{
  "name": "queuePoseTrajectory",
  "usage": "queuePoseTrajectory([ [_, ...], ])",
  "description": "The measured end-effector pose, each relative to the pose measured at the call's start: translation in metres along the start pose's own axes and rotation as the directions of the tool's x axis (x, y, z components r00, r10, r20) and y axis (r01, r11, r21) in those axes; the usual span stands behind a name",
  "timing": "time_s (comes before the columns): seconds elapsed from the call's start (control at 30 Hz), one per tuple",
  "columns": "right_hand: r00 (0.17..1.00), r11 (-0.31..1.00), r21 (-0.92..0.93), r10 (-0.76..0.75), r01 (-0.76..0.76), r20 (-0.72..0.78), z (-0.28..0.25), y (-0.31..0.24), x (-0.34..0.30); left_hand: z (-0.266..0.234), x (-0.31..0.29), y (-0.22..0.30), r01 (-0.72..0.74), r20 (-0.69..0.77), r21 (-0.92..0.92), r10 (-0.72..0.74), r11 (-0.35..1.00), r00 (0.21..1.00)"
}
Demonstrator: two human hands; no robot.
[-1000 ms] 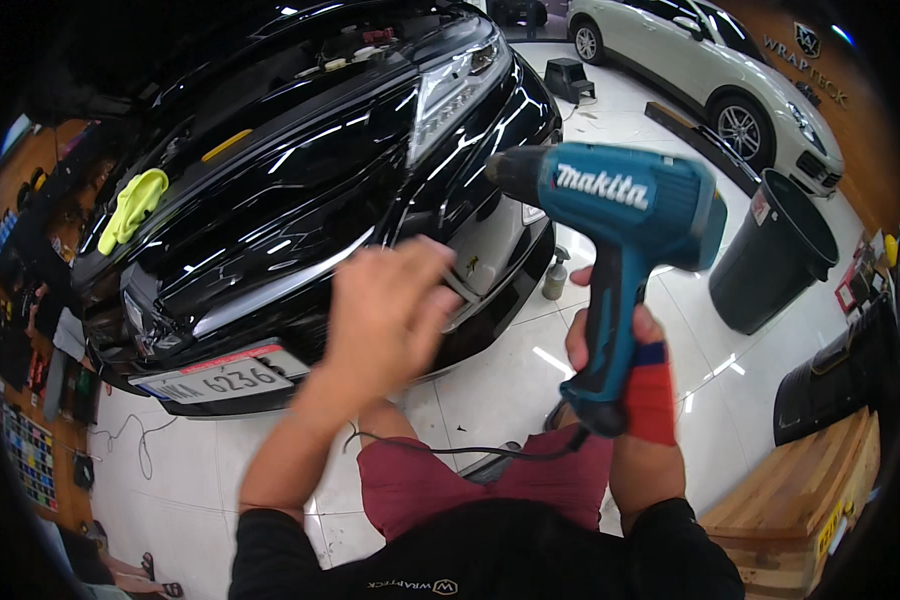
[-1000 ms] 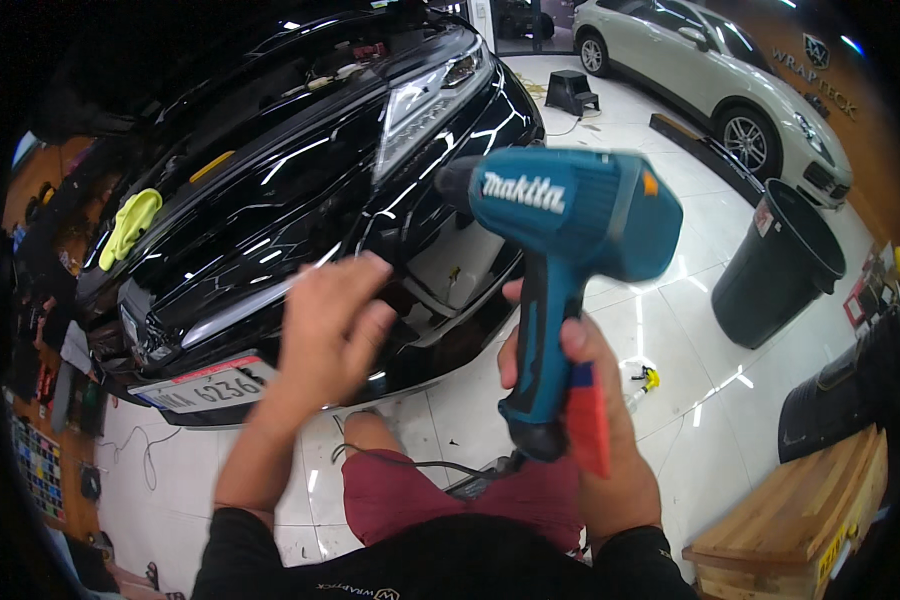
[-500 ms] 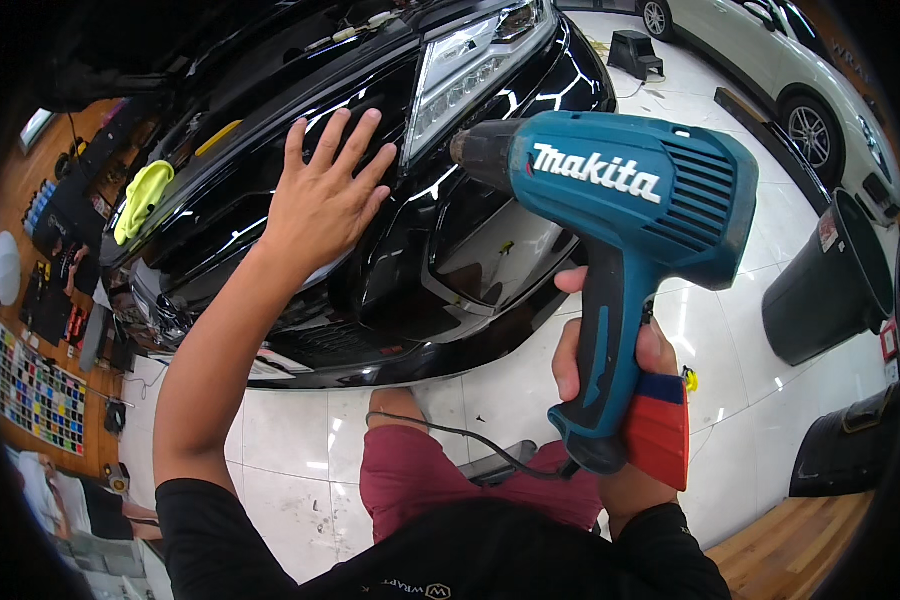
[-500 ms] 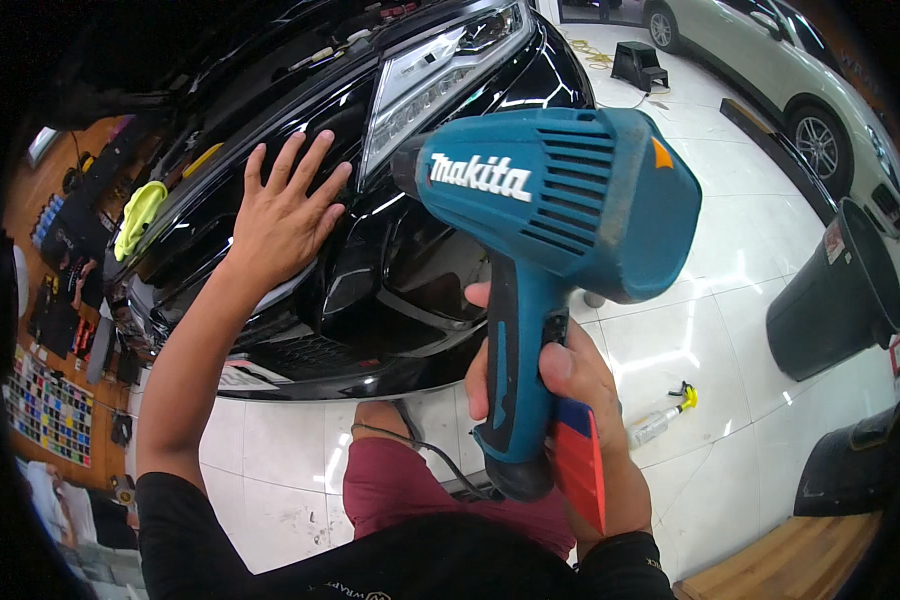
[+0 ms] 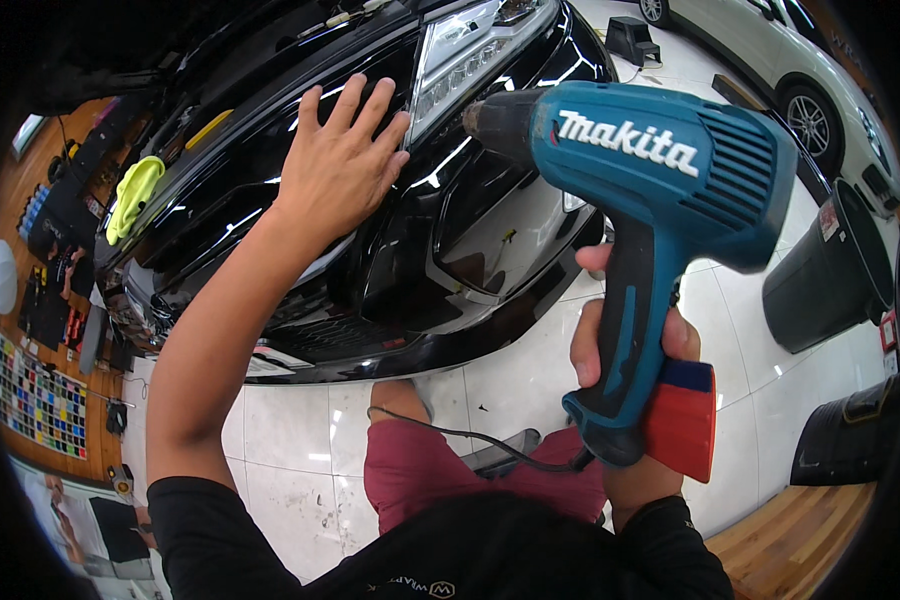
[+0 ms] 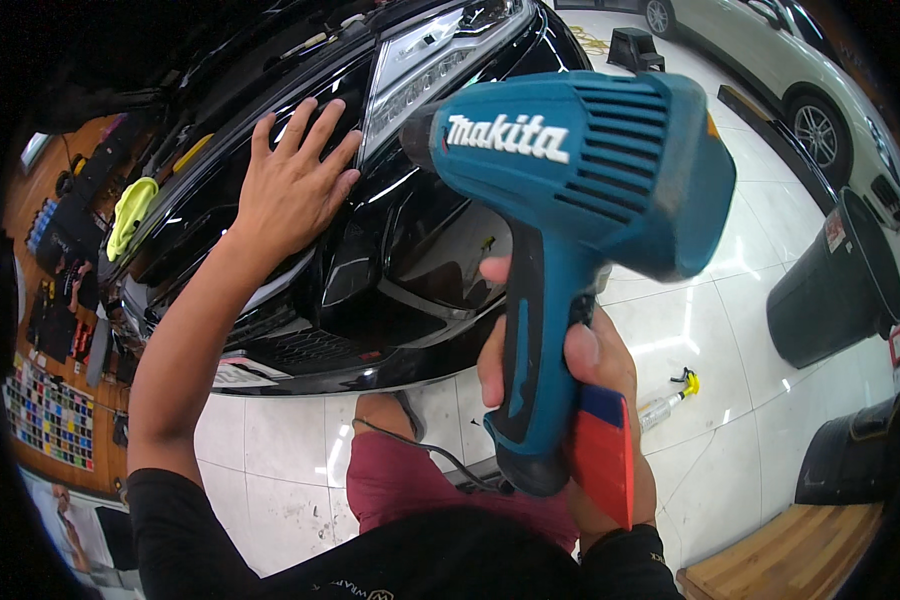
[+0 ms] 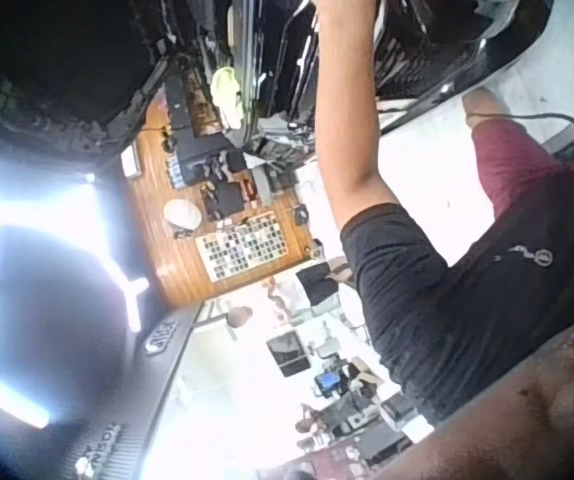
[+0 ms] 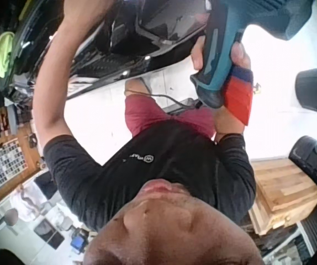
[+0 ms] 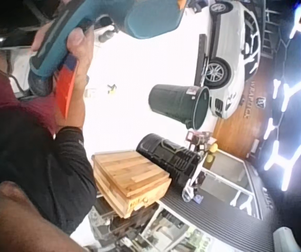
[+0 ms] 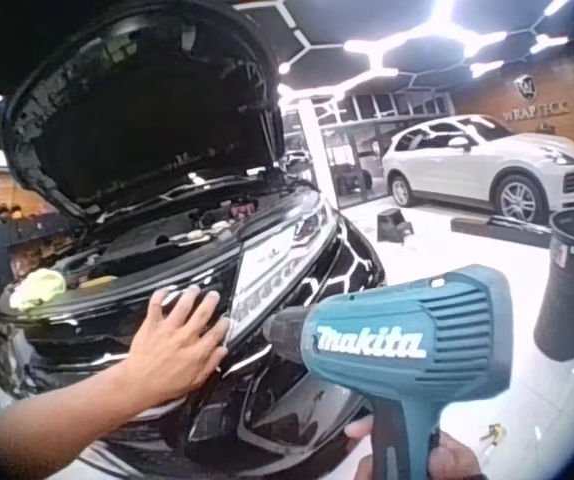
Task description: The person applies a black protective film to the front bumper of a car. They use a metal tool to tuck the film into crevices, a squeegee to smooth the surface, and a heat gun to help the film conform to the bumper's curves.
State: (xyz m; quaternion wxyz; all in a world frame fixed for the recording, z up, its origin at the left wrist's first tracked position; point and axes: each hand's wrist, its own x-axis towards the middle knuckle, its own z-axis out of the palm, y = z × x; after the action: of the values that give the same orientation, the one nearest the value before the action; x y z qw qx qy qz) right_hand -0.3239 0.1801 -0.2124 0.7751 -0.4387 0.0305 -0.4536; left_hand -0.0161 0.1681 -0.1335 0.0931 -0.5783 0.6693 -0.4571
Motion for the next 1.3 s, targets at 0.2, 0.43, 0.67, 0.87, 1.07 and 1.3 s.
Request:
queuePoseTrajectory([
  [0.2,0.993,0.992,-0.06,0.11,-0.112,-0.039,0.016,-0.007,0.004,-0.005,-0.048,-0.006,0.206,-0.178,-0.223,-0.247,0.953,0.953],
  [0.43,0.99,0.988,-0.099,0.128,-0.122,0.058,0.014,0.004,0.018,-0.002,-0.058,-0.018,0.253,-0.183,-0.329,-0.325,0.91,0.928],
  [0.67,0.99,0.997,-0.035,0.076,-0.073,0.118,0.01,0.013,0.024,0.0,-0.037,-0.003,0.155,-0.191,-0.372,-0.239,0.915,0.952],
  [0.87,0.985,0.993,0.11,0.012,-0.031,0.171,0.002,0.018,0.023,0.011,-0.019,0.005,0.192,-0.136,-0.408,-0.267,0.893,0.954],
  [1.07,0.975,0.973,0.229,-0.037,-0.014,0.219,-0.017,0.015,0.016,0.011,-0.01,0.005,0.18,-0.126,-0.362,-0.24,0.915,0.963],
  [1.3,0.969,0.94,0.333,-0.013,-0.072,0.246,-0.02,0.009,0.004,0.014,-0.012,-0.005,0.167,-0.145,-0.443,-0.254,0.881,0.956],
])
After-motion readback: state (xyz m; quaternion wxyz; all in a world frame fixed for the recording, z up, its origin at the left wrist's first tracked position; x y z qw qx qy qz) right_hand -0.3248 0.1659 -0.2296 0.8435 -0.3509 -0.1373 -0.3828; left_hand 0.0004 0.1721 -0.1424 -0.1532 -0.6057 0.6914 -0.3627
